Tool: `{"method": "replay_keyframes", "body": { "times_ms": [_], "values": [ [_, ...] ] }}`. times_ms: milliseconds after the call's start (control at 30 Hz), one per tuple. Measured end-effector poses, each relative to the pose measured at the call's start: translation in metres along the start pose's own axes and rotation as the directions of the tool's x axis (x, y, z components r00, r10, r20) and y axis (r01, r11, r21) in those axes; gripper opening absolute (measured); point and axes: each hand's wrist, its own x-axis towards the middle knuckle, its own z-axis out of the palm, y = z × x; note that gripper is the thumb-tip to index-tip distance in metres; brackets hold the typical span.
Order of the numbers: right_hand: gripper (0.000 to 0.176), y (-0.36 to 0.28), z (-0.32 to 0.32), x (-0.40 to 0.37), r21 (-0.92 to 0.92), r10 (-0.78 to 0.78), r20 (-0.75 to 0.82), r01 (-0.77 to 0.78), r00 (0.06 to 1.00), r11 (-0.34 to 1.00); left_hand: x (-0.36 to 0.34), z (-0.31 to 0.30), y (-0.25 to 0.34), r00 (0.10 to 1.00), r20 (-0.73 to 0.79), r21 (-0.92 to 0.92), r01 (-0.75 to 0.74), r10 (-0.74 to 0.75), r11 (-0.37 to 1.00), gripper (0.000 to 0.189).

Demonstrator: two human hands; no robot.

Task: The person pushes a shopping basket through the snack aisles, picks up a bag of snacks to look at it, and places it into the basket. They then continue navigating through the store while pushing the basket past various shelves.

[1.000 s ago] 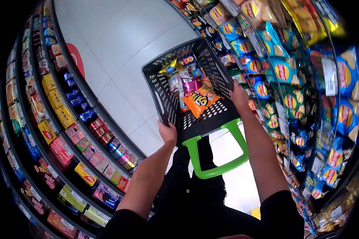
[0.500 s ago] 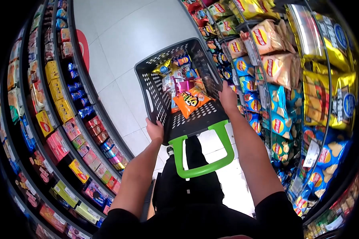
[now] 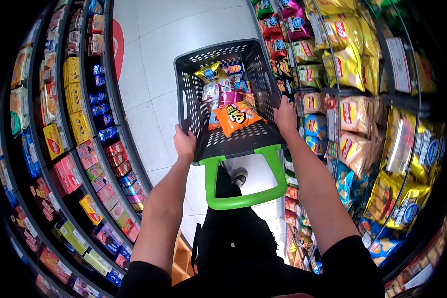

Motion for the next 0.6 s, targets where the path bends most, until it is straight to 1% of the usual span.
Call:
{"method": "replay_keyframes", "body": {
  "times_ms": [33,67,100,167,200,233,300,367,433,500,533,600],
  "values": [
    [0.049,-0.002,0.000,0.009,0.008,-0.033,-0.055,0.034,0.998,0.999,0.010,0.002,0.005,1.000,-0.003,-0.003,0.010,-0.010,1.000,0.036],
    [0.050,-0.006,-0.003,0.021,-0.004,0.032,0.012,-0.032,0.999,0.999,0.025,0.002,0.009,1.000,0.004,0.010,0.009,-0.009,1.000,0.036],
    [0.050,-0.014,-0.008,0.031,-0.011,0.026,0.017,-0.025,1.000,1.000,0.036,0.000,0.015,1.000,0.013,0.025,0.008,-0.008,1.000,0.037],
    [0.051,-0.028,-0.018,0.054,-0.001,0.062,0.031,-0.062,0.998,0.998,0.057,-0.003,0.029,1.000,-0.012,-0.011,0.022,-0.022,1.000,0.034],
    [0.051,-0.035,-0.024,0.064,-0.007,0.054,0.033,-0.054,0.998,0.999,0.068,-0.005,0.036,1.000,-0.009,-0.008,0.014,-0.014,1.000,0.034],
    [0.048,-0.042,-0.030,0.073,-0.016,0.073,0.059,-0.073,0.996,0.997,0.080,-0.006,0.043,1.000,-0.006,-0.004,0.005,-0.005,1.000,0.034],
    [0.045,-0.031,-0.018,0.094,0.001,0.090,0.097,-0.090,0.991,0.996,0.094,0.007,0.054,1.000,-0.007,0.037,0.012,-0.011,0.999,0.034],
    [0.049,-0.029,-0.013,0.113,0.069,0.081,0.090,-0.087,0.993,0.994,0.112,0.012,0.061,1.000,0.009,0.060,0.025,-0.025,0.998,0.034],
    [0.052,-0.033,-0.014,0.133,0.059,0.097,0.103,-0.103,0.990,0.993,0.133,0.015,0.070,1.000,0.011,0.069,0.019,-0.019,0.997,0.034],
    [0.053,-0.037,-0.014,0.153,0.059,0.074,0.056,-0.078,0.996,0.995,0.152,0.014,0.082,1.000,0.017,0.061,0.016,-0.017,0.998,0.034],
    [0.057,-0.041,-0.016,0.163,0.048,0.088,0.059,-0.091,0.994,0.995,0.161,0.012,0.089,1.000,0.018,0.054,0.017,-0.018,0.998,0.033],
    [0.057,-0.049,-0.024,0.185,0.043,0.092,0.069,-0.095,0.993,0.995,0.178,0.008,0.107,0.999,0.024,0.050,0.039,-0.040,0.998,0.032]
  ]
}}
